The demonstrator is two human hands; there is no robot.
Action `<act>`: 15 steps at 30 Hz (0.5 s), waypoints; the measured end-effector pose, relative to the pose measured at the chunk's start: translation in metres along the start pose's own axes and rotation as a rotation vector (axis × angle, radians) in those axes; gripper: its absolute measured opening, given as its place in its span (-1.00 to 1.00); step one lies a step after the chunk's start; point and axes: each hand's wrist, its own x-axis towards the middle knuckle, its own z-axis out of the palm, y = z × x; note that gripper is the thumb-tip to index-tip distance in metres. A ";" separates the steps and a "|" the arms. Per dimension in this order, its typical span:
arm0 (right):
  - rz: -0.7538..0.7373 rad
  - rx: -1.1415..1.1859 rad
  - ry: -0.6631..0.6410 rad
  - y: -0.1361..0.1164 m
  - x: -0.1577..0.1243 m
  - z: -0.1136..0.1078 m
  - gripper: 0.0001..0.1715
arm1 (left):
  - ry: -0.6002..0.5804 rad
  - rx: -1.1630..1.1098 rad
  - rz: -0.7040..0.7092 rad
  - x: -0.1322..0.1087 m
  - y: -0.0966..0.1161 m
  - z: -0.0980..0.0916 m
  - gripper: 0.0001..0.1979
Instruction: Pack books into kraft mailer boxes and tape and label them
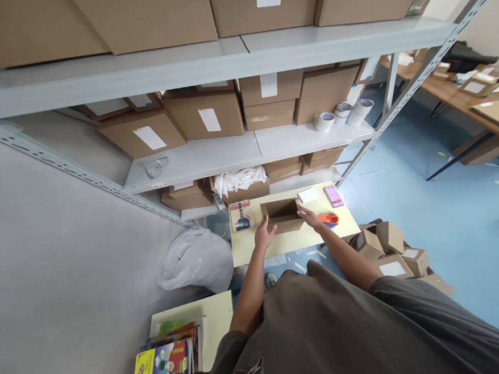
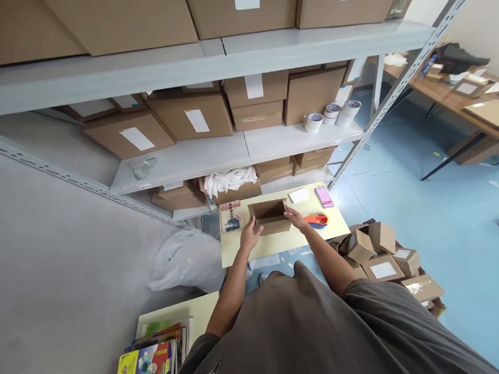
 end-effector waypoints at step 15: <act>0.158 -0.169 -0.167 -0.004 0.001 -0.022 0.12 | -0.158 0.185 -0.131 0.037 0.008 -0.016 -0.32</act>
